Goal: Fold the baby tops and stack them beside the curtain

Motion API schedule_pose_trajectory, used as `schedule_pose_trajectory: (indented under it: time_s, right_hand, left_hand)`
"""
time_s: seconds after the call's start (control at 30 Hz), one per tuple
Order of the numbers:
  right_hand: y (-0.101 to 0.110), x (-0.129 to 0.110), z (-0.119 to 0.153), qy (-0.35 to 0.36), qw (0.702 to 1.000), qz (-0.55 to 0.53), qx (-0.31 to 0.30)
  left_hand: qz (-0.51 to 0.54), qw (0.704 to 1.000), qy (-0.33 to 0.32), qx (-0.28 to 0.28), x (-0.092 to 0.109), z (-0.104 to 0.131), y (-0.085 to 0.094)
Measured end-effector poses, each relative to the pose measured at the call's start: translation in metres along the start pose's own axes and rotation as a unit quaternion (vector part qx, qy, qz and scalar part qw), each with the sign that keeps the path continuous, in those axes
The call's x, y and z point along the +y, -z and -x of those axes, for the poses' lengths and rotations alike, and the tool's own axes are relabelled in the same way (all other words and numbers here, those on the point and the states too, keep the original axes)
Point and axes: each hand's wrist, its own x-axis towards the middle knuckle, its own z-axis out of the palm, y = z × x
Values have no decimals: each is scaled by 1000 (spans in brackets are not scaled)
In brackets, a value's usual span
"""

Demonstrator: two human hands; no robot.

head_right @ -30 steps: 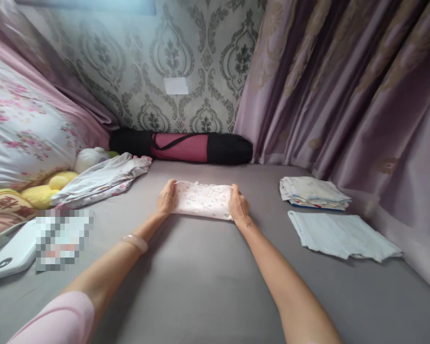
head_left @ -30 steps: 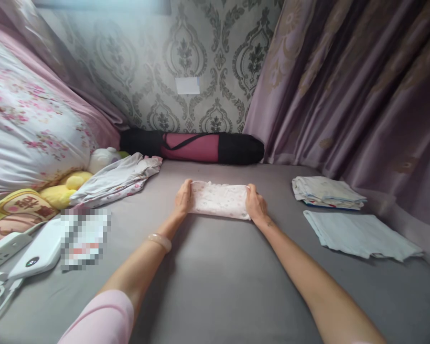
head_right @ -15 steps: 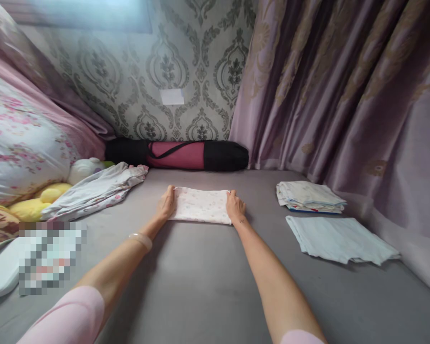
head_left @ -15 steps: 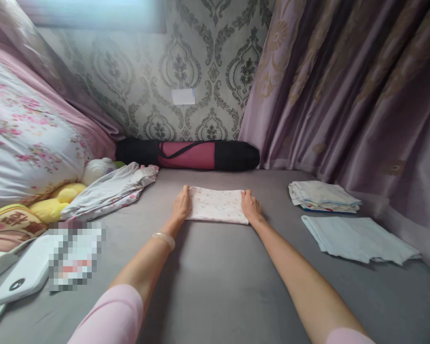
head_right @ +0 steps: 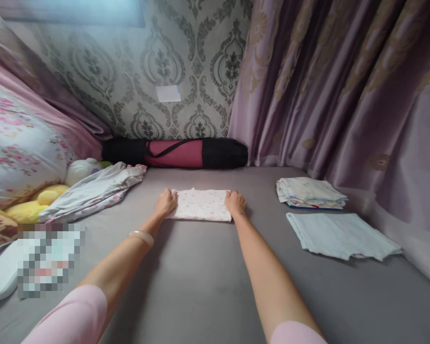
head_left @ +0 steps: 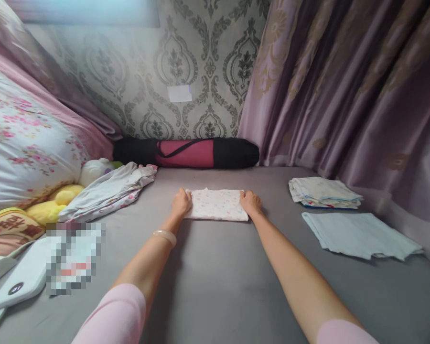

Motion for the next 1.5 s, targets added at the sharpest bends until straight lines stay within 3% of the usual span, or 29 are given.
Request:
schedule_pose_trajectory:
  time_s: [0.2,0.33,0.47,0.63,0.83,0.9,0.97,1.03,1.17,1.23,1.3,1.4,1.5]
  right_hand:
    - [17,30,2,16,992,-65,-109]
    - [21,54,28,76,984,-75,-141]
    - [17,61,41,85,981,-68,-158]
    - [13,57,40,97,986,-13,-135]
    - [34,38,41,77,966,75,-233]
    - [41,25,41,94,965,138,-201]
    - [43,10,44,115,970,177,-121]
    - [37,-5,48,147,971,178,-63]
    - [2,-36,59,289,946,133,-66]
    - [-19,-51,62,342,930,118,-66]
    - [-37,-65,63,348,928,114,-65]
    - [-54,-77,60,337,928,133,-88]
    - [-63,-77,54,335,924,150,-111]
  left_hand:
    - [26,998,-4,-48,-16,5,21]
    - [63,993,-35,-95,-37,28,35]
    - [101,986,-37,-128,-43,45,40]
    - [66,993,-5,-94,-38,48,32]
    - [80,996,-27,4,-42,62,15]
    - [90,995,-39,31,-43,69,12]
    - [99,993,-46,54,-43,74,9]
    - [102,990,-51,86,-44,76,8]
    - [46,975,-165,139,-35,71,8]
    - [9,965,-235,115,-22,64,6]
    - [-14,960,-268,74,-4,54,2]
    - [-40,958,-285,7,21,38,-9]
    - [-55,959,-278,-34,32,24,-23]
